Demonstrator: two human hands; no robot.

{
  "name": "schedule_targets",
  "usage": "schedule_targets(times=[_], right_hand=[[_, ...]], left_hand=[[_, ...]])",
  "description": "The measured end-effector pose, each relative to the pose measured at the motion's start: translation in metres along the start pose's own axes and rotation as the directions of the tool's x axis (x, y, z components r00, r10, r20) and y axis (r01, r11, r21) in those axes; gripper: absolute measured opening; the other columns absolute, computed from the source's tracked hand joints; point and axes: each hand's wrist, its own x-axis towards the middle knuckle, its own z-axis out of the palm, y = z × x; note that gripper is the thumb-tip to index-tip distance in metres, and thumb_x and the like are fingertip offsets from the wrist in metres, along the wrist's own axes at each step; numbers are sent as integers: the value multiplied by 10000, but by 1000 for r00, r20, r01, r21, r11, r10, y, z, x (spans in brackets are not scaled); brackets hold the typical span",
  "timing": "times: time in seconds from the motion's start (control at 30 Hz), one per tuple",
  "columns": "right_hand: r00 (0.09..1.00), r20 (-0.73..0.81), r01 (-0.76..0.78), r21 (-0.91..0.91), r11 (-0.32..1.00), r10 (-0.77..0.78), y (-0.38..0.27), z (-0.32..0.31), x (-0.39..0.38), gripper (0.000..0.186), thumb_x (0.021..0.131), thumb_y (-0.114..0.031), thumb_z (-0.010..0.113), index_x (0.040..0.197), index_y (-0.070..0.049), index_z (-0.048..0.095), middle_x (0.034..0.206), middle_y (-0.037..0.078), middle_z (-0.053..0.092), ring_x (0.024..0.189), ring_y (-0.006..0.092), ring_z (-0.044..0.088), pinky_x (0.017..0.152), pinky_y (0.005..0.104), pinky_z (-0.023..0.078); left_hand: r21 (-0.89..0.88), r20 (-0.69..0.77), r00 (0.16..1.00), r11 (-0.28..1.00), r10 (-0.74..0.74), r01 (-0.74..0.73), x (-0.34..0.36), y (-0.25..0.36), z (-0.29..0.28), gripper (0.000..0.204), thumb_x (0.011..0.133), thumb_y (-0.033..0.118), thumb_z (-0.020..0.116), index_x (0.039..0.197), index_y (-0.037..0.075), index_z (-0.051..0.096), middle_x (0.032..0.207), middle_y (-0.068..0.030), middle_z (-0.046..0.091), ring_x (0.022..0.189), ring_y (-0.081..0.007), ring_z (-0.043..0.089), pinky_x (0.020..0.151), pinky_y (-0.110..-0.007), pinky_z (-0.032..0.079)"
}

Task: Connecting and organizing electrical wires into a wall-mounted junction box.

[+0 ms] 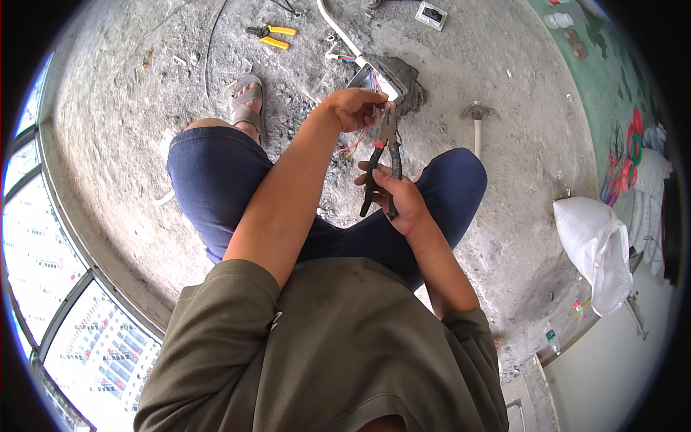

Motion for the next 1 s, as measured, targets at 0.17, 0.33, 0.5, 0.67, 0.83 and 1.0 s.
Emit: schedule_targets(times=[0.17, 0.33, 0.5, 0.67, 0.83, 1.0], right_hand=[[996, 72, -50, 51, 997, 46, 2, -6, -2, 381, 937, -219, 502, 1263, -22, 491, 1005, 82, 628, 642, 66, 473, 599, 240, 400], [996, 89, -16, 154, 988, 2, 8, 4, 2, 384, 939, -207, 492, 1273, -16, 483, 1018, 71, 626, 634, 57, 457, 603, 241, 398], [997, 65, 15, 203, 979, -29, 7, 8, 3, 386, 941, -209, 487, 1272, -11, 483, 1019, 68, 625, 648, 58, 460, 636, 249, 407], [997, 54, 36, 186, 982, -46, 7, 8, 7, 370, 946, -217, 474, 1255, -14, 491, 995, 74, 623, 746, 115, 542, 699, 279, 434], [998, 69, -35, 334, 942, 13, 0, 23, 2, 377, 954, -248, 467, 1245, -8, 475, 979, 91, 619, 859, 206, 593, 735, 317, 446], [977, 212, -77, 505, 859, -37, 2, 18, 5, 299, 958, -277, 473, 1160, -57, 495, 804, 30, 540, 680, 150, 506, 648, 299, 426]], left_hand=[[-7, -18, 1000, 1000, 4, -4, 1, 0, 1, 67, 876, 157, 621, 853, 95, 616, 823, -20, 685, 551, -71, 443, 489, -225, 350], [-6, 1, 1000, 1000, 0, 0, 4, -1, 0, 68, 874, 161, 620, 843, 100, 620, 830, -18, 685, 545, -69, 431, 485, -223, 344], [-16, 3, 1000, 1000, -1, 1, 7, -3, -1, 68, 864, 160, 633, 832, 100, 636, 813, -15, 680, 551, -73, 443, 484, -219, 340], [-42, 34, 999, 999, 6, -4, 10, -3, -7, 99, 867, 151, 631, 877, 54, 619, 823, -40, 671, 651, -120, 588, 482, -233, 349], [-59, 54, 999, 998, -10, 13, 9, -3, -9, 98, 866, 150, 632, 877, 54, 617, 845, -48, 676, 666, -127, 600, 482, -235, 350], [-59, 48, 999, 998, -24, 26, 6, 2, -8, 80, 862, 137, 634, 858, 59, 615, 730, -7, 617, 596, -118, 510, 506, -249, 343]])
